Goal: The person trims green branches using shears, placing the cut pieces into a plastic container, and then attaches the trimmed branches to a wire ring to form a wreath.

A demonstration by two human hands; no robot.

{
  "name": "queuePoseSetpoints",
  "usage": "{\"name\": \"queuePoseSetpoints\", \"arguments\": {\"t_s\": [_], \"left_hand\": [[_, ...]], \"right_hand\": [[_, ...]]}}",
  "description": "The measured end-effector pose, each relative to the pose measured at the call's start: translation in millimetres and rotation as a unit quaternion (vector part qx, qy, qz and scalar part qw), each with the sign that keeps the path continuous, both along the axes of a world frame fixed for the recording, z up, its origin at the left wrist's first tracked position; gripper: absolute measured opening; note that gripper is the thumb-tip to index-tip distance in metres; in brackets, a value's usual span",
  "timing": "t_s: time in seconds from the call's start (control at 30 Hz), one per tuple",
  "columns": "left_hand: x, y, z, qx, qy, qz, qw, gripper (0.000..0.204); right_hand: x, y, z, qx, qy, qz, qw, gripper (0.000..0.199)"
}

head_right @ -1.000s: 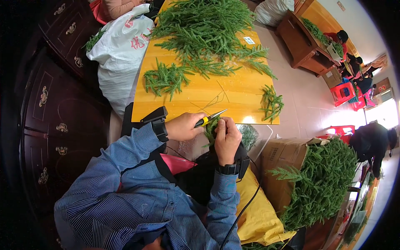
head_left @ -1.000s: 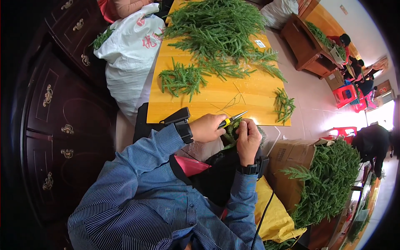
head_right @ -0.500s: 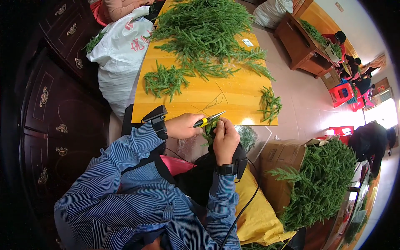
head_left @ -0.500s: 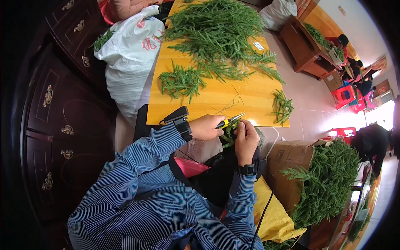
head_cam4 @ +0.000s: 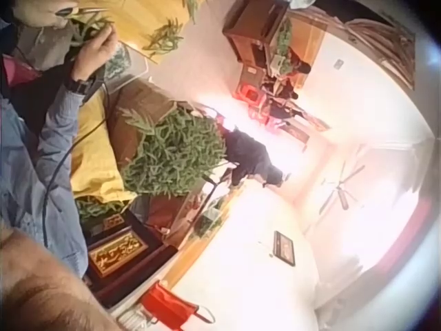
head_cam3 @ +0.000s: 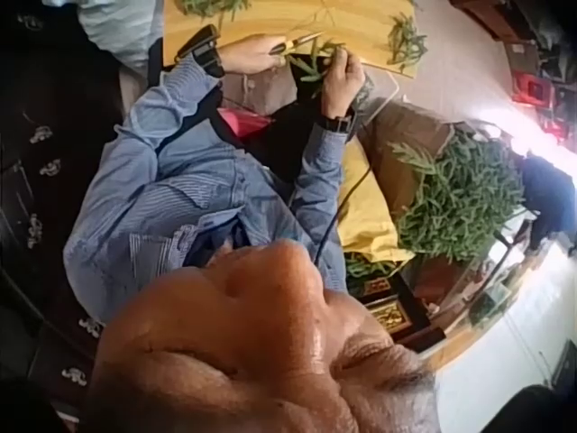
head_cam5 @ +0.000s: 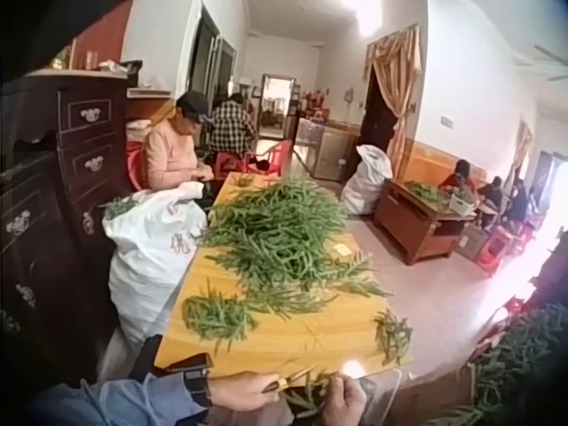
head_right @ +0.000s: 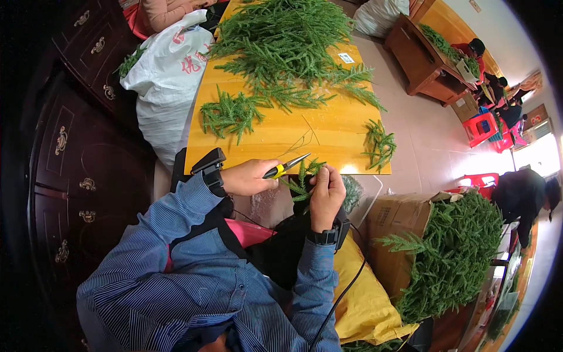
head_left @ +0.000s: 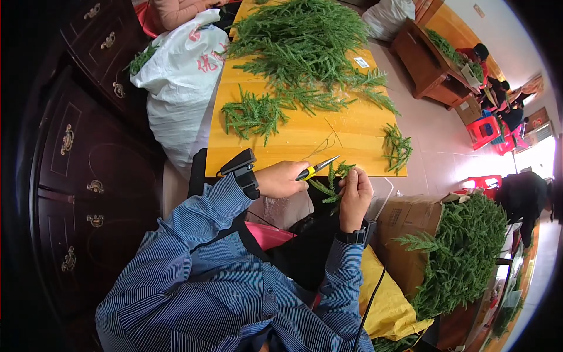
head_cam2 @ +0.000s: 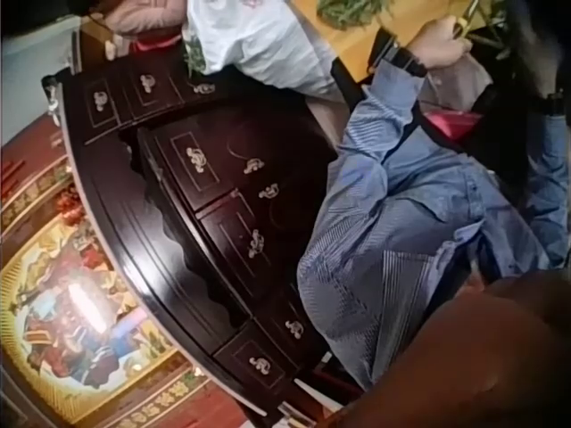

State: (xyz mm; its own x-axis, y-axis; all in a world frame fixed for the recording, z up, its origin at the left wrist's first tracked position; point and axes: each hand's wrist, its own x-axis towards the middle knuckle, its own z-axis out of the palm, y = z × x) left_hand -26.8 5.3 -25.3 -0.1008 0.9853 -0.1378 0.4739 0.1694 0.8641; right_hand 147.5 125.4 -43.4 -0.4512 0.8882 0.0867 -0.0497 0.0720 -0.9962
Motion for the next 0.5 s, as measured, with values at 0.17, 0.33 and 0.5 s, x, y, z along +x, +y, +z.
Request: {"name": "queuePoseSetpoints", "arguments": {"t_s": [0.17, 0.33, 0.5], "left_hand": [[0.5, -4.7, -4.7, 0.029, 0.016, 0.000, 0.999, 0.040], [0.9, -4.1, 2.3, 0.005, -0.041, -0.001, 0.999, 0.040], [5.1, -5.4, 5.8, -0.029, -0.156, 0.046, 0.986, 0.033]], "right_hand": [[2.3, 2.9, 0.8, -0.004, 0.005, -0.010, 1.000, 0.021], [1.5, 1.1, 2.8, -0.019, 0.022, 0.005, 1.000, 0.020], [9.6, 7.9, 5.2, -0.110, 0.105, 0.037, 0.988, 0.018]]}}
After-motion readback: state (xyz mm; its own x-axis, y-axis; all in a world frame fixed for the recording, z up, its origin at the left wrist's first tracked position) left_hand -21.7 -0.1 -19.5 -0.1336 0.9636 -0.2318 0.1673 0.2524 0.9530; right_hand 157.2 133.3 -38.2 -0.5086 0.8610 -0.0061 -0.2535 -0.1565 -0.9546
